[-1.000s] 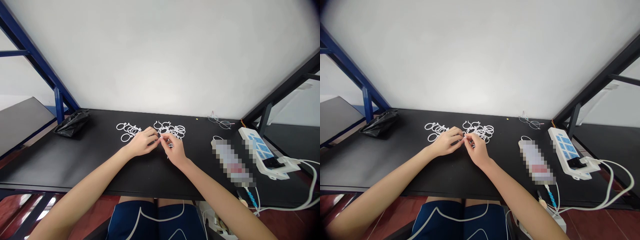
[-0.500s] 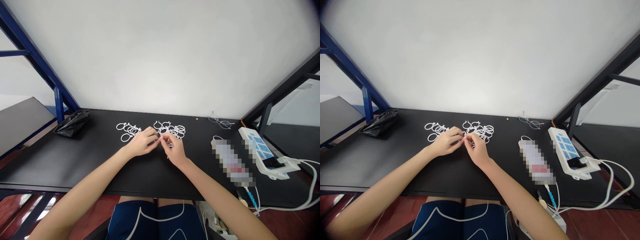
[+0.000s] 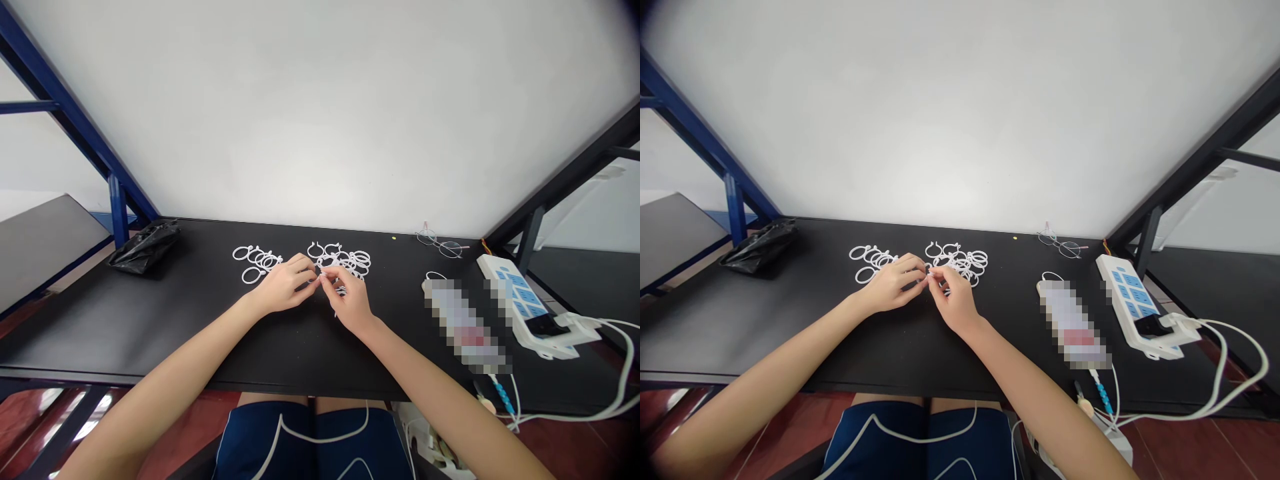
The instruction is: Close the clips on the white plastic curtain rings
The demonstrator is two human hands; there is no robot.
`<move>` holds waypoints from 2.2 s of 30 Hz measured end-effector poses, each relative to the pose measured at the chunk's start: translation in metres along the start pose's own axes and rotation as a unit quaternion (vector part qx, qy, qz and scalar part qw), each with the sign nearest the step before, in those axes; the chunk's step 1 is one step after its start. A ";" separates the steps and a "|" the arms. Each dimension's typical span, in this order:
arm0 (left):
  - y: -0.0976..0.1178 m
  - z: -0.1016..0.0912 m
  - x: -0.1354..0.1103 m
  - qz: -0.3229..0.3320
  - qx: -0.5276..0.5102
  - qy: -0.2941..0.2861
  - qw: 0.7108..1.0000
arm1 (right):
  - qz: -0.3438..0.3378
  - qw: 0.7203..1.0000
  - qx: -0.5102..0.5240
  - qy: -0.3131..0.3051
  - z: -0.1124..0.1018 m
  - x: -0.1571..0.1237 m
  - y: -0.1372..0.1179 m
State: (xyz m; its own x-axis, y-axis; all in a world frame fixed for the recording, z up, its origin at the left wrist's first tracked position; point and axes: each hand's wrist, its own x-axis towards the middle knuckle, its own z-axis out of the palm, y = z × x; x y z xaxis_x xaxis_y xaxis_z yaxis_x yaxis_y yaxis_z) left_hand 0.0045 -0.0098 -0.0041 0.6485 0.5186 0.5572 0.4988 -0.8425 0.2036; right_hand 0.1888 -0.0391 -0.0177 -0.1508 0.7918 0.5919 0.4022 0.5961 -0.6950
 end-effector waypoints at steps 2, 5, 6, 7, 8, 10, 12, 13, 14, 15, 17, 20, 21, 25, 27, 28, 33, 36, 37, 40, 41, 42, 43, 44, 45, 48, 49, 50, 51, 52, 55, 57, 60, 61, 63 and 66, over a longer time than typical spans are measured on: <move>0.000 0.000 0.000 -0.001 0.000 0.000 1.000 | 0.003 1.000 -0.002 0.000 0.000 0.000 0.000; 0.000 0.000 0.000 -0.004 -0.001 -0.001 1.000 | 0.003 1.000 -0.003 -0.001 0.000 0.000 0.000; 0.000 0.000 0.000 -0.004 -0.002 -0.002 1.000 | 0.002 1.000 -0.002 0.000 0.000 0.000 0.000; 0.000 0.000 0.000 -0.005 -0.003 -0.002 1.000 | 0.001 1.000 -0.001 0.000 0.000 0.000 0.000; 0.000 0.000 -0.001 -0.005 -0.003 -0.003 1.000 | 0.000 1.000 0.001 0.000 0.000 0.000 0.000; -0.001 0.000 0.000 -0.005 -0.003 -0.004 1.000 | -0.002 1.000 0.004 0.001 0.000 0.000 0.000; 0.000 0.000 0.000 -0.005 -0.002 -0.004 1.000 | -0.004 1.000 0.004 0.002 0.000 0.000 0.000; 0.000 -0.001 0.000 -0.004 -0.001 -0.003 1.000 | -0.005 1.000 0.004 0.002 0.000 0.000 0.000; 0.000 -0.001 0.000 -0.004 -0.001 -0.003 1.000 | -0.005 1.000 0.004 0.002 0.000 0.000 0.001; 0.001 -0.001 0.001 -0.003 0.000 -0.002 1.000 | -0.004 1.000 0.003 0.001 0.000 0.000 0.001; 0.001 -0.002 0.001 -0.003 0.000 -0.001 1.000 | -0.002 1.000 0.003 -0.001 0.000 0.000 0.001; 0.001 -0.001 0.001 -0.006 0.000 -0.001 1.000 | -0.001 1.000 0.005 0.000 0.000 0.000 0.001; 0.001 -0.001 0.000 -0.006 -0.001 -0.002 1.000 | -0.001 1.000 0.006 0.000 0.001 0.000 0.001; 0.001 0.000 0.000 -0.012 -0.014 0.000 1.000 | 0.000 1.000 0.013 -0.001 0.001 0.000 0.001; 0.002 0.000 0.000 -0.020 -0.035 0.011 0.999 | 0.003 1.000 0.015 -0.002 0.000 0.000 0.000; 0.003 0.001 0.001 -0.026 -0.051 0.021 0.998 | 0.006 1.000 0.017 -0.002 0.000 0.000 0.000; 0.007 0.001 0.003 -0.101 -0.181 0.055 0.977 | 0.020 0.999 0.043 0.004 -0.002 0.000 -0.002; 0.007 0.001 0.004 -0.164 -0.248 0.033 0.954 | 0.029 0.998 0.062 -0.001 -0.002 -0.001 -0.002; 0.006 0.001 0.003 -0.173 -0.257 0.017 0.951 | 0.032 0.997 0.069 -0.004 -0.001 -0.002 -0.002; 0.004 0.002 0.003 -0.164 -0.231 -0.027 0.959 | 0.039 0.996 0.079 -0.007 -0.001 -0.002 -0.002; 0.004 0.003 0.003 -0.159 -0.212 -0.035 0.964 | 0.038 0.996 0.076 -0.003 -0.001 -0.001 -0.002; 0.004 0.003 0.003 -0.157 -0.193 -0.039 0.968 | 0.035 0.997 0.070 0.001 -0.002 -0.001 -0.003; 0.004 0.002 0.003 -0.157 -0.177 -0.039 0.971 | 0.030 0.998 0.063 0.005 -0.002 0.000 -0.004; 0.005 0.002 0.003 -0.159 -0.167 -0.038 0.972 | 0.025 0.998 0.055 0.009 -0.003 0.001 -0.004; 0.005 0.002 0.003 -0.160 -0.161 -0.036 0.973 | 0.021 0.999 0.048 0.012 -0.003 0.001 -0.005; 0.006 0.001 0.004 -0.161 -0.159 -0.038 0.973 | 0.020 0.999 0.049 0.010 -0.003 0.002 -0.005; 0.006 0.001 0.004 -0.161 -0.163 -0.040 0.973 | 0.024 0.998 0.057 0.009 -0.003 0.002 -0.004; 0.006 0.001 0.004 -0.160 -0.169 -0.043 0.972 | 0.030 0.997 0.068 0.005 -0.003 0.001 -0.003; 0.006 0.001 0.003 -0.160 -0.173 -0.044 0.971 | 0.035 0.996 0.078 0.001 -0.002 0.001 -0.003; 0.007 0.002 0.003 -0.159 -0.175 -0.045 0.971 | 0.039 0.996 0.086 -0.002 -0.002 0.000 -0.002; 0.009 0.001 0.003 -0.158 -0.170 -0.056 0.971 | 0.039 0.995 0.093 -0.008 -0.002 -0.001 -0.001; 0.010 0.000 0.003 -0.161 -0.167 -0.066 0.971 | 0.034 0.995 0.092 -0.008 -0.002 -0.001 -0.001; 0.012 -0.002 0.003 -0.164 -0.168 -0.075 0.969 | 0.030 0.995 0.092 -0.006 -0.002 -0.001 -0.001; 0.013 -0.002 0.003 -0.165 -0.170 -0.077 0.969 | 0.029 0.995 0.093 -0.005 -0.002 -0.001 -0.001; 0.014 -0.002 0.004 -0.168 -0.175 -0.081 0.967 | 0.031 0.995 0.092 -0.005 -0.002 0.000 -0.001; 0.016 -0.001 0.004 -0.178 -0.185 -0.089 0.962 | 0.030 0.996 0.087 -0.003 -0.003 0.000 -0.001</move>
State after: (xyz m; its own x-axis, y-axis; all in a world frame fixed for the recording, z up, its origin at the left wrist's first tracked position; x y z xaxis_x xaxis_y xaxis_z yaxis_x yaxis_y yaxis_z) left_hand 0.0149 -0.0214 0.0022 0.5788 0.7736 0.2581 0.4911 -0.5833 0.6470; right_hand 0.1911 -0.0399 -0.0160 -0.1370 0.8269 0.5454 0.2472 0.5617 -0.7895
